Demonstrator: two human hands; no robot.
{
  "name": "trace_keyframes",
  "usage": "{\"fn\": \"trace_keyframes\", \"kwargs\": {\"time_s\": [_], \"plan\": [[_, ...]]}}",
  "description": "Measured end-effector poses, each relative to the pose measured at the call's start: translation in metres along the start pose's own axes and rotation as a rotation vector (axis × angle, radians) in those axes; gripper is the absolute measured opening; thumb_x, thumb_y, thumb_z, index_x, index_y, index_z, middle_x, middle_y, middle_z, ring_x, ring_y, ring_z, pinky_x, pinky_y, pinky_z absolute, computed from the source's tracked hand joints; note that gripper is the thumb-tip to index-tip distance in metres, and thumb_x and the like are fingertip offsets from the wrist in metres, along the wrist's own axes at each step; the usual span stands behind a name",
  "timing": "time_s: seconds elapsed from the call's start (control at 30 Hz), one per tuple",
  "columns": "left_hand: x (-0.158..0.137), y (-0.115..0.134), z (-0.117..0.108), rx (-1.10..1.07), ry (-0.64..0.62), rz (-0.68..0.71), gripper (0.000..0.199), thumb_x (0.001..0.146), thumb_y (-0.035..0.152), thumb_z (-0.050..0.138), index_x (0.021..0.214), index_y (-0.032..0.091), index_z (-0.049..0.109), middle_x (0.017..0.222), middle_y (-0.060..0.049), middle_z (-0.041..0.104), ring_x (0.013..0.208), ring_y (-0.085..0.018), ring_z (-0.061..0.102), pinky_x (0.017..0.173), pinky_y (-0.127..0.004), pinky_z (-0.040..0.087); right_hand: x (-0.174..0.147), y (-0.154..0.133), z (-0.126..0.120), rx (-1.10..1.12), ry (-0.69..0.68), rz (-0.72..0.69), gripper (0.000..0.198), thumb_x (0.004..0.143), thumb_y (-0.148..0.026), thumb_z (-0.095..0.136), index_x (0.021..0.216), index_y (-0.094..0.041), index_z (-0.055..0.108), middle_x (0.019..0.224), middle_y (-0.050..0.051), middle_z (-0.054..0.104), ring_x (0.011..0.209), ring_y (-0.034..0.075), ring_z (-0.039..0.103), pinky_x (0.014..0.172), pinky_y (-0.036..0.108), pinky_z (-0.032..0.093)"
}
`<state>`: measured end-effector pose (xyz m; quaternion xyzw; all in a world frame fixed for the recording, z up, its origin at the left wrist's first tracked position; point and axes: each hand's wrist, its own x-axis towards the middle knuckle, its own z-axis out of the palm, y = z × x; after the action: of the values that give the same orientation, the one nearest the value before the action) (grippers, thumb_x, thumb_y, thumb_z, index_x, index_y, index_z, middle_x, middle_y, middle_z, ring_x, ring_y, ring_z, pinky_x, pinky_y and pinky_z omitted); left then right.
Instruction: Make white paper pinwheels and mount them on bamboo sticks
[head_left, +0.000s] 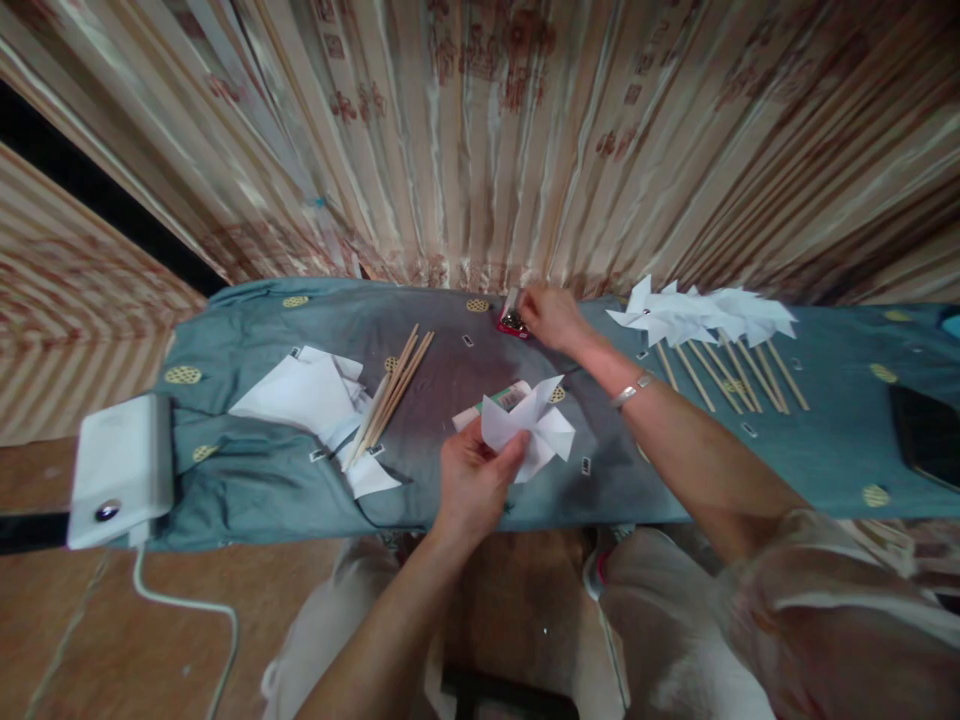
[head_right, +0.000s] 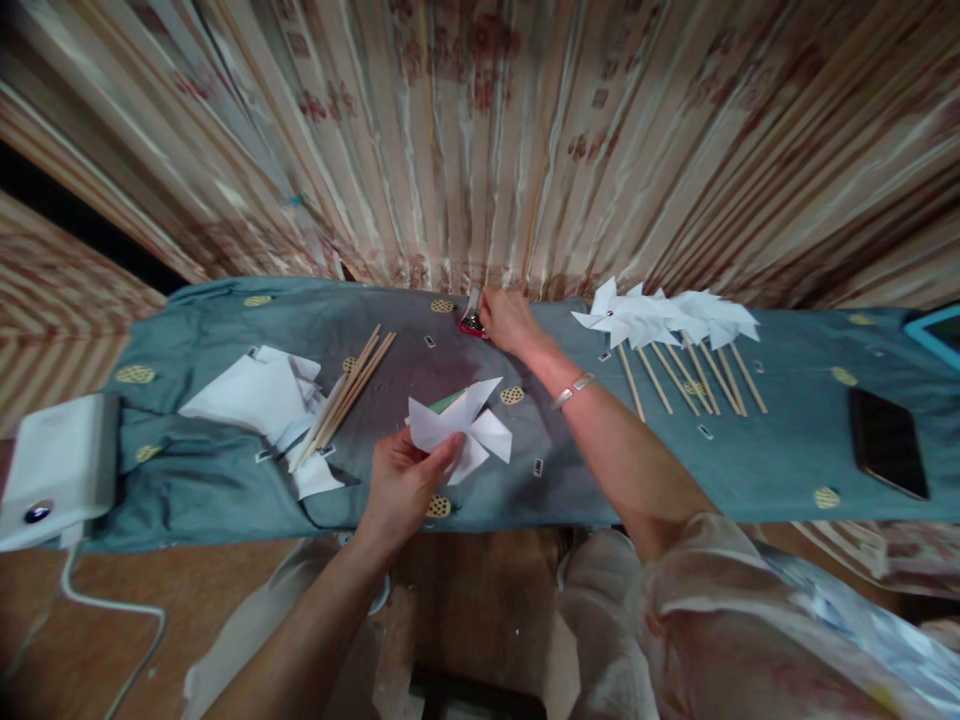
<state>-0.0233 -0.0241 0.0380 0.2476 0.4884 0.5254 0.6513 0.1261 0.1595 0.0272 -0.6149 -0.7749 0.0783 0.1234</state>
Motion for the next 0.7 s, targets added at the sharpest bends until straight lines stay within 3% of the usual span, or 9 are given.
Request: {"fn": "trace_keyframes", "kwargs": {"time_s": [0.1, 0.23, 0.33, 0.43, 0.57, 0.7], "plan": [[-0.001, 0.003, -0.003, 0.029, 0.035, 0.018, 0.019, 0.050, 0.028, 0.079, 0.062, 0.015, 0.073, 0.061, -0.002, 0.071, 0.053, -0.014, 0.058, 0.054, -0.025, 0.048, -0.022, 0.001, -0.011, 0.077, 0.043, 0.040, 0.022, 0.090, -0.017, 0.044, 0.094, -0.017, 0.066, 0.093, 0.011, 0.074, 0.082, 0.023, 0.065, 0.078, 0.033, 0.046], [0.001, 0.005, -0.009, 0.027, 0.080, 0.052, 0.022, 0.049, 0.029, 0.080, 0.063, 0.014, 0.074, 0.063, -0.003, 0.073, 0.054, -0.014, 0.060, 0.055, -0.025, 0.050, -0.082, 0.006, -0.016, 0.167, 0.069, 0.087, 0.019, 0.092, -0.025, 0.043, 0.090, -0.023, 0.062, 0.089, 0.007, 0.073, 0.078, 0.022, 0.067, 0.074, 0.034, 0.049], [0.003, 0.006, -0.014, 0.040, 0.105, 0.081, 0.025, 0.048, 0.030, 0.082, 0.066, 0.014, 0.075, 0.065, -0.004, 0.074, 0.056, -0.016, 0.062, 0.057, -0.026, 0.052, -0.135, 0.012, -0.007, 0.184, 0.049, 0.105, 0.014, 0.089, -0.023, 0.047, 0.088, -0.024, 0.061, 0.083, 0.006, 0.072, 0.074, 0.023, 0.066, 0.073, 0.036, 0.050], [0.005, 0.005, -0.018, 0.094, 0.114, 0.115, 0.030, 0.049, 0.032, 0.084, 0.071, 0.012, 0.076, 0.069, -0.006, 0.075, 0.059, -0.017, 0.065, 0.059, -0.028, 0.053, -0.174, 0.016, 0.008, 0.149, 0.125, 0.038, 0.014, 0.089, -0.021, 0.047, 0.086, -0.023, 0.061, 0.084, 0.009, 0.070, 0.083, 0.026, 0.064, 0.078, 0.041, 0.051], [0.006, 0.001, -0.017, 0.119, 0.101, 0.150, 0.034, 0.052, 0.033, 0.086, 0.077, 0.011, 0.077, 0.073, -0.007, 0.076, 0.061, -0.016, 0.065, 0.060, -0.027, 0.053, -0.195, 0.015, 0.027, 0.125, 0.177, -0.049, 0.019, 0.090, -0.015, 0.044, 0.091, -0.020, 0.061, 0.109, 0.015, 0.070, 0.099, 0.029, 0.063, 0.091, 0.048, 0.051], [0.008, -0.001, -0.013, 0.122, 0.101, 0.177, 0.030, 0.053, 0.031, 0.086, 0.074, 0.012, 0.077, 0.073, -0.006, 0.076, 0.064, -0.016, 0.067, 0.062, -0.026, 0.053, -0.200, 0.014, 0.036, 0.115, 0.188, -0.085, 0.021, 0.092, -0.013, 0.043, 0.094, -0.016, 0.064, 0.117, 0.020, 0.069, 0.108, 0.032, 0.062, 0.097, 0.051, 0.049]]}}
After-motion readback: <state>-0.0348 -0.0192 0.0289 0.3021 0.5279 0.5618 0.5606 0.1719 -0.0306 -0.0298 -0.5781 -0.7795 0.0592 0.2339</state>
